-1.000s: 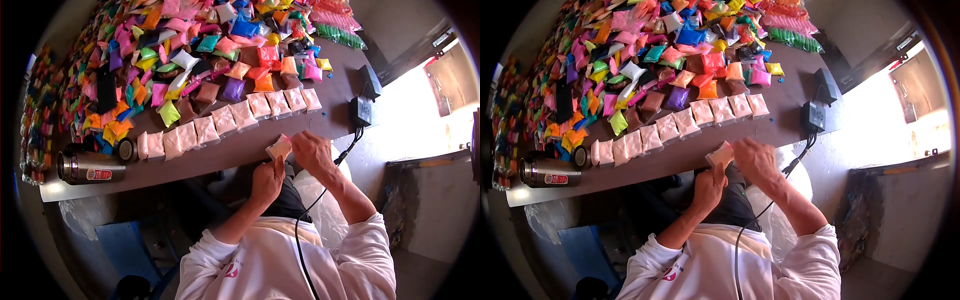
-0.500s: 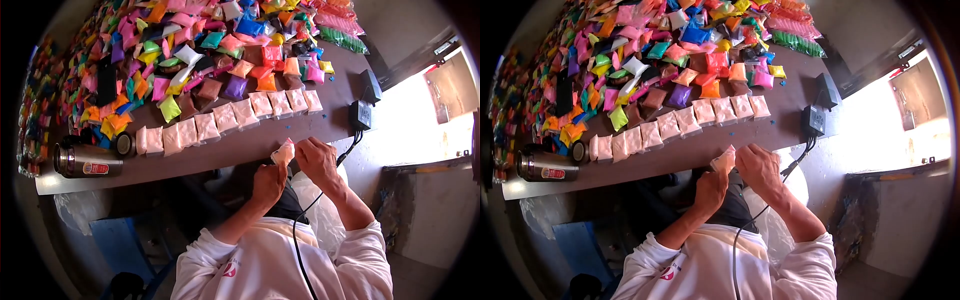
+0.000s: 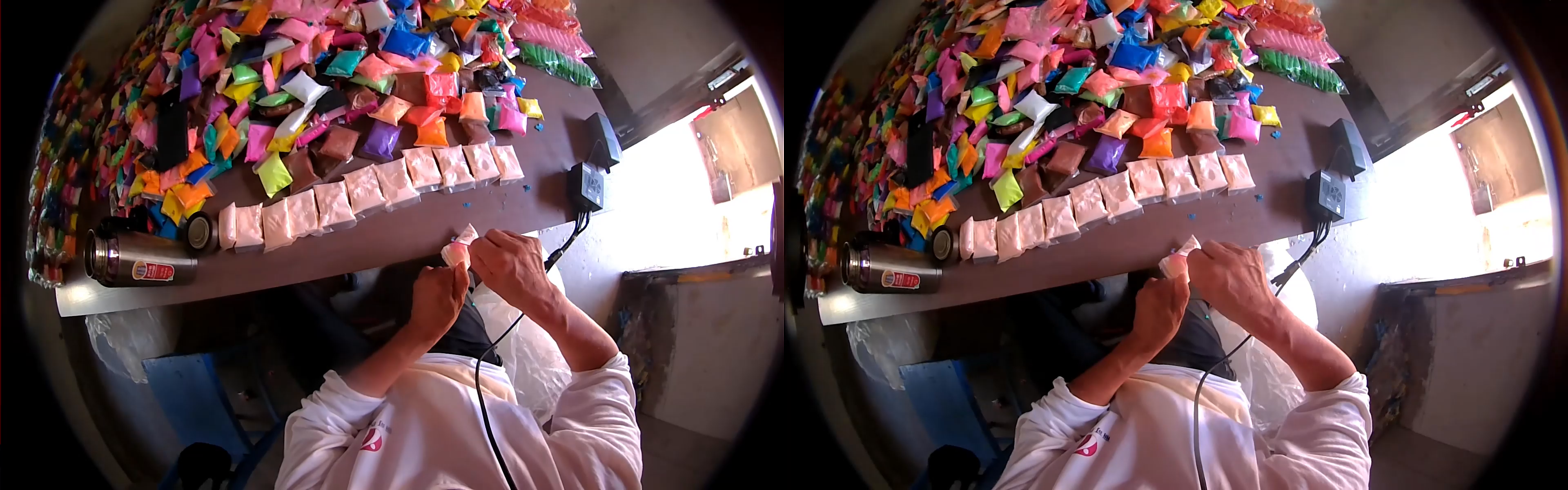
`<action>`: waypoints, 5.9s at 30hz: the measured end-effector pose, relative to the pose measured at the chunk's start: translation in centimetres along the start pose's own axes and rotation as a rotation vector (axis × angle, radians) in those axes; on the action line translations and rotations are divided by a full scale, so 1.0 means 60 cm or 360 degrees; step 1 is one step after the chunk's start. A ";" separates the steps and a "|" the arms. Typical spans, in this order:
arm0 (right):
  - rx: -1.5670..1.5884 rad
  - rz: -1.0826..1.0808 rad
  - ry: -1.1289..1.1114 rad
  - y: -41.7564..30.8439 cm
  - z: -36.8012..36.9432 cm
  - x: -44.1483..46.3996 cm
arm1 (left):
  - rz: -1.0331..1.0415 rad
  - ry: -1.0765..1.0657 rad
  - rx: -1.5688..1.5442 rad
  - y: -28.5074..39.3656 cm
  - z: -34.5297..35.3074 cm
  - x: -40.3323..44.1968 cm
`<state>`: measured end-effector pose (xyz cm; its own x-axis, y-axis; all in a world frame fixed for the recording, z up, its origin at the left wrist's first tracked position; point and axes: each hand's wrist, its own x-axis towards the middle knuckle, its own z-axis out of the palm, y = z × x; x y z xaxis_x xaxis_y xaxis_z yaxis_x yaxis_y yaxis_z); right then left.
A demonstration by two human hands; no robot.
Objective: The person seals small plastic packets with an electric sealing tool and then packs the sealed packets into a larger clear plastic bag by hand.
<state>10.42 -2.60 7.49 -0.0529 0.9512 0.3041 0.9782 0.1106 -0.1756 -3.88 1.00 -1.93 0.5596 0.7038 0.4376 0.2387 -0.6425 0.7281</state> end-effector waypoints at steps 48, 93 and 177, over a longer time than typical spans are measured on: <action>0.0222 0.0155 0.0009 0.020 -0.002 -0.028 | 0.0187 -0.0016 0.0155 -0.013 -0.001 -0.002; 0.0374 0.0590 0.0424 0.007 0.083 -0.050 | -0.0891 -0.0121 -0.1024 0.010 -0.015 0.008; 0.0275 0.0421 0.0462 0.231 0.010 0.009 | -0.1283 -0.0114 -0.1402 -0.030 -0.051 0.004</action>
<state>23.83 -0.41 4.65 0.2781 0.8354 0.4740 0.9011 -0.0561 -0.4299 -6.61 3.24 -1.53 0.5480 0.7724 -0.3210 -0.0693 0.4244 0.9028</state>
